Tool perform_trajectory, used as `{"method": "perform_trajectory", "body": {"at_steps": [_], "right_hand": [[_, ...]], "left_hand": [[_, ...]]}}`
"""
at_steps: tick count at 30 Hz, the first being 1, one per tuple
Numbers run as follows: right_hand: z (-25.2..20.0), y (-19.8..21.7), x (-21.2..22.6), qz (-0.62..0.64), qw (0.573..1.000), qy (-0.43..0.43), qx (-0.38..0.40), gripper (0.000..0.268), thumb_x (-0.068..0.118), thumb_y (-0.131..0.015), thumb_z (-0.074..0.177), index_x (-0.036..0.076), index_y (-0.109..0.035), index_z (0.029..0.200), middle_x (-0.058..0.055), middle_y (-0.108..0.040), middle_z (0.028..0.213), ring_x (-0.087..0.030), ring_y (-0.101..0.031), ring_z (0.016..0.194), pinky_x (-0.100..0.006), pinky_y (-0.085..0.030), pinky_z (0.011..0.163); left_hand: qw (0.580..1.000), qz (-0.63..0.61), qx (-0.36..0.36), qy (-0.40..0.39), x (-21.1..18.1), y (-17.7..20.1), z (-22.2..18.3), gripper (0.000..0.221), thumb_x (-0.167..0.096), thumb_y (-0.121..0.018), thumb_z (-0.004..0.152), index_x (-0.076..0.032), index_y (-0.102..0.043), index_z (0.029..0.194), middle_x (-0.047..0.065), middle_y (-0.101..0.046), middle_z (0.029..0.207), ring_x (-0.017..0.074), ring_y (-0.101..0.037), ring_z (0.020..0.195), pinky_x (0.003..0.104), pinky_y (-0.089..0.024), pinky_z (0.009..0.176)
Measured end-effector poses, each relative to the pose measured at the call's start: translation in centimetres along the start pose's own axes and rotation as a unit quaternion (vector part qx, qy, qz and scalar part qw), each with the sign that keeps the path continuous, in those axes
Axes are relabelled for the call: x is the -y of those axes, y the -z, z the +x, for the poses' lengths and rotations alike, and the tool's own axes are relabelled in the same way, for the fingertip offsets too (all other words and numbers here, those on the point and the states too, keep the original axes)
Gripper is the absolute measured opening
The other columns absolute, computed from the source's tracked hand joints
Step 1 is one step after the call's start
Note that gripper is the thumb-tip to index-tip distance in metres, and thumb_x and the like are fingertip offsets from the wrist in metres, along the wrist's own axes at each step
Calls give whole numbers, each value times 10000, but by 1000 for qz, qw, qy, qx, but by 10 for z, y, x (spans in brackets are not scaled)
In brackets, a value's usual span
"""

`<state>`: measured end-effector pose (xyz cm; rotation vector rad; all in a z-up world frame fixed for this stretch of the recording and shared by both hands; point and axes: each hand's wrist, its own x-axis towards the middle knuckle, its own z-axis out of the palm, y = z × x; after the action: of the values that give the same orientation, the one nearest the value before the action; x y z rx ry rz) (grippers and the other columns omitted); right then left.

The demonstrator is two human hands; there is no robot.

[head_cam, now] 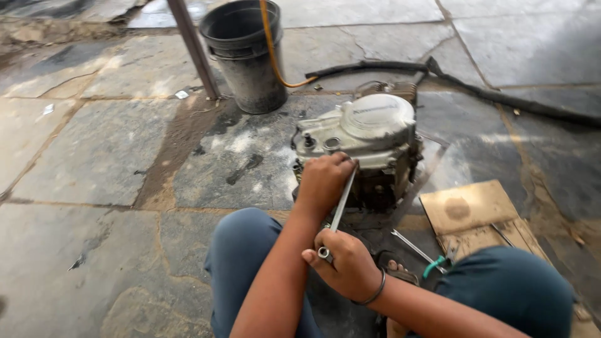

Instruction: The recorder is using a wrench to tighten or loosen bolts on a motorcycle engine casing while seated on the floor.

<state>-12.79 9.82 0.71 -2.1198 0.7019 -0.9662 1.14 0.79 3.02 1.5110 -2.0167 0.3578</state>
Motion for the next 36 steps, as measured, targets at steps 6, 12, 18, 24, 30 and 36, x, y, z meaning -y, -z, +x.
{"method": "perform_trajectory", "body": {"at_steps": [6, 12, 18, 24, 30, 36], "right_hand": [[1, 46, 9, -106, 975, 191, -35, 230, 230, -761, 902, 101, -611, 784, -72, -584, 628, -272, -585, 580, -408, -459, 537], [22, 98, -28, 18, 979, 93, -182, 162, 188, -521, 1073, 39, -580, 1049, -47, -696, 814, -122, -675, 690, -288, -555, 621], [69, 149, -94, 176, 922, -168, -300, 305, 302, -374, 1129, 48, -508, 1026, -90, -645, 798, -180, -673, 674, -345, -624, 663], [87, 158, -161, 325, 831, -304, -335, 320, 323, -362, 1114, 68, -522, 1007, -58, -591, 747, -167, -613, 635, -379, -624, 638], [86, 157, -159, 336, 832, -303, -321, 296, 320, -395, 1089, 79, -523, 976, -57, -584, 730, -165, -604, 623, -378, -604, 617], [34, 94, -108, 234, 897, -119, -355, 300, 301, -414, 1131, 86, -484, 934, -105, -570, 724, -168, -558, 574, -356, -549, 576]], "left_hand": [[989, -83, -119, -30, -2, 23, -1, 177, -173, -705, 953, -82, -740, 1100, 71, -743, 1074, 254, -709, 938, 434, -529, 805], [983, -56, -175, 12, -2, 21, -1, 206, -154, -719, 899, -78, -743, 1090, 64, -728, 1038, 279, -691, 920, 433, -515, 809], [994, -72, -79, 24, 1, -17, 1, 156, -212, -724, 987, -61, -738, 1023, 85, -719, 975, 294, -693, 903, 449, -527, 805], [989, -106, -13, 104, 4, -23, 3, 225, -109, -650, 881, -89, -764, 1074, 83, -740, 1070, 306, -691, 975, 456, -537, 839], [986, -90, 46, 134, 3, -10, -1, 300, -70, -630, 860, -140, -766, 1118, 84, -732, 1156, 303, -684, 1040, 444, -538, 885], [991, -45, 62, 114, 3, 0, -8, 391, -81, -647, 813, -164, -755, 1179, 80, -694, 1213, 313, -643, 1110, 475, -523, 884]]}}
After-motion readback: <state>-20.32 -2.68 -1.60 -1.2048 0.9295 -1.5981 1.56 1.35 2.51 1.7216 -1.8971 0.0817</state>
